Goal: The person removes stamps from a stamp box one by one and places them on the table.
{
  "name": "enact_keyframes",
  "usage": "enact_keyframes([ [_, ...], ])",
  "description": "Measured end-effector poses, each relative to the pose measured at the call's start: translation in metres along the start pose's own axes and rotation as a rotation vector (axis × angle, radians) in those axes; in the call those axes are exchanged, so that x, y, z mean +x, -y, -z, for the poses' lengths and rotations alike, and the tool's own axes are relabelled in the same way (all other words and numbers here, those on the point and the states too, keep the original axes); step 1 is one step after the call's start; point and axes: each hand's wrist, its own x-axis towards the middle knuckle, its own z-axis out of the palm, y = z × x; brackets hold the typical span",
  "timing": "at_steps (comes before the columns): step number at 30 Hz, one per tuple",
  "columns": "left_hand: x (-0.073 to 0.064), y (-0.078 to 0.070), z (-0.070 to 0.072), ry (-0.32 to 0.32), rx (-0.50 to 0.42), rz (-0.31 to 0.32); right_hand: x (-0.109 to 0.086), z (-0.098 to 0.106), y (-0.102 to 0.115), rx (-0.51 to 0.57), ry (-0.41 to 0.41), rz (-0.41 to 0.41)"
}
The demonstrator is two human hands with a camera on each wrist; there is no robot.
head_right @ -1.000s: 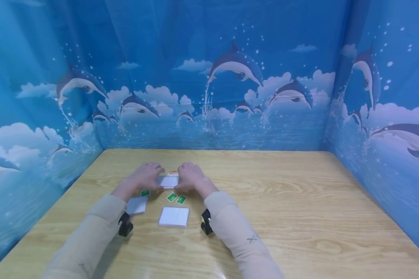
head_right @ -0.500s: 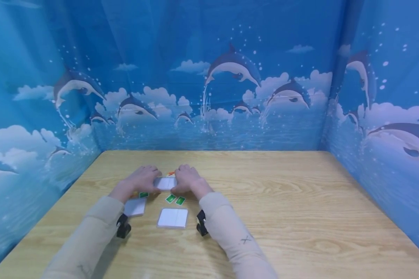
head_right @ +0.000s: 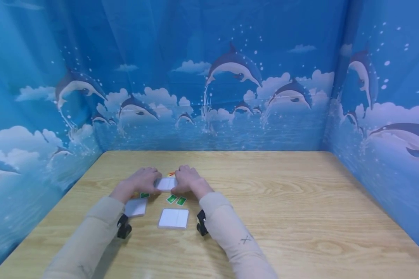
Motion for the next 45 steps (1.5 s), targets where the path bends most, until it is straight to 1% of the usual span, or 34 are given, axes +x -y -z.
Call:
enact_keyframes([
  [5,0.0007,0.0005,-0.0016,0.002,0.010,-0.001,0.0007,-0.0002,-0.0001,0.005,0.005,0.000],
  [11,-0.0003,-0.0004,-0.0001,0.006,0.006,-0.003,0.0021,0.0001,0.0000,0.014,0.020,-0.010],
  [18,-0.0003,-0.0002,0.0002,0.000,-0.001,-0.006,0.0027,0.0013,0.0003,-0.002,0.037,-0.011],
  [23,0.0001,-0.0006,0.0011,0.000,-0.004,-0.009,0.0023,0.0020,-0.0004,0.027,0.046,-0.014],
  [29,-0.0015,-0.0035,0.0035,0.000,-0.015,-0.002,0.0005,0.0042,-0.0011,0.056,0.057,-0.017],
  [34,-0.0012,-0.0037,0.0043,0.011,-0.026,0.018,0.0000,0.0055,-0.0022,0.066,0.048,-0.016],
  [38,-0.0008,-0.0041,0.0041,0.017,-0.037,0.032,-0.0003,0.0055,-0.0023,0.067,0.044,-0.019],
  [45,-0.0016,-0.0029,0.0032,0.021,-0.036,0.033,0.0012,0.0034,-0.0012,0.039,0.047,-0.012],
])
